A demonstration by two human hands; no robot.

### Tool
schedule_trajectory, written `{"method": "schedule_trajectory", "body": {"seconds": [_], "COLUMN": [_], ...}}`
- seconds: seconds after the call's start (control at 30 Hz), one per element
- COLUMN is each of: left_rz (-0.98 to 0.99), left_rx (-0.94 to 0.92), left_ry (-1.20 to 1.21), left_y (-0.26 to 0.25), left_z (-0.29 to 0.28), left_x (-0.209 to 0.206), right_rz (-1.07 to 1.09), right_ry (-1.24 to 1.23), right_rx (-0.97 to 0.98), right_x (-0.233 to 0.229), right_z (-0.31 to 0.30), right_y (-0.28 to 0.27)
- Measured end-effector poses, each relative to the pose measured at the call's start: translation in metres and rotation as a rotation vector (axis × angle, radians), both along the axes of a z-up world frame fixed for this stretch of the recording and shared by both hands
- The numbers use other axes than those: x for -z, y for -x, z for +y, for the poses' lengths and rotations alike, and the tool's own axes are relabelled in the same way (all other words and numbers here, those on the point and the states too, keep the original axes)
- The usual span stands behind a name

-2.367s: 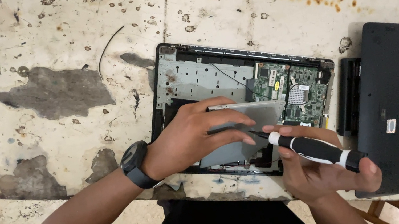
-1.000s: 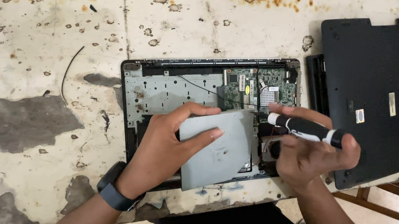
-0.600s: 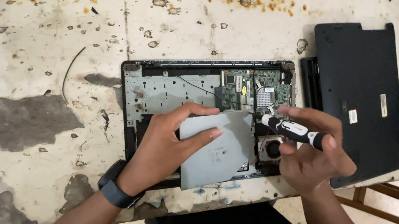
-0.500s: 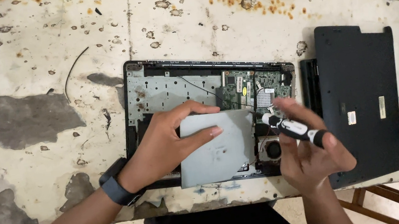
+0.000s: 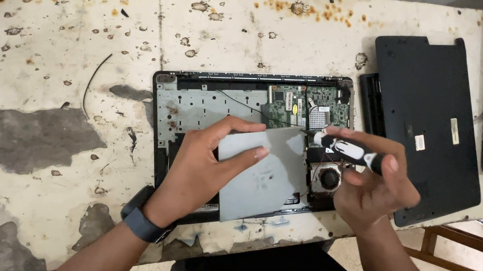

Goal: The person removes an optical drive from a disassembled laptop using a screwdriver. They then insert a new optical drive into the laptop's drive bay and secure it by tightening screws with the screwdriver.

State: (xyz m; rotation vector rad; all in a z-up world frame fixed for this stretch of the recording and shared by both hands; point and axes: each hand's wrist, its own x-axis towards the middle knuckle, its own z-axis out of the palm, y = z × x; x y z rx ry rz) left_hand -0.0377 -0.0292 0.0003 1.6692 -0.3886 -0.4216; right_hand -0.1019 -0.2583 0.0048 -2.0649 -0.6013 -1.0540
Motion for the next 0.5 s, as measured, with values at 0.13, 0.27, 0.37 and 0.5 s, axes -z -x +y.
{"method": "schedule_trajectory", "body": {"seconds": [0.13,0.27,0.37,0.5], "left_rz": [-0.021,-0.022,-0.019,-0.054], "left_rx": [-0.010,-0.013,-0.020,-0.014], "left_ry": [0.011,-0.019,0.021,0.035], "left_y": [0.000,-0.002,0.001,0.002], "left_z": [0.001,0.002,0.001,0.003], "left_x": [-0.003,-0.004,-0.001,-0.003], "right_rz": [0.155,0.052,0.056,0.136], "right_ry": [-0.038,0.008,0.025,-0.001], "right_rx": [-0.125,-0.010,-0.046,-0.145], "right_x": [-0.001,0.001,-0.004,-0.003], "right_z": [-0.003,0.000,-0.001,-0.005], "right_y": [0.005,0.001,-0.006,0.004]}}
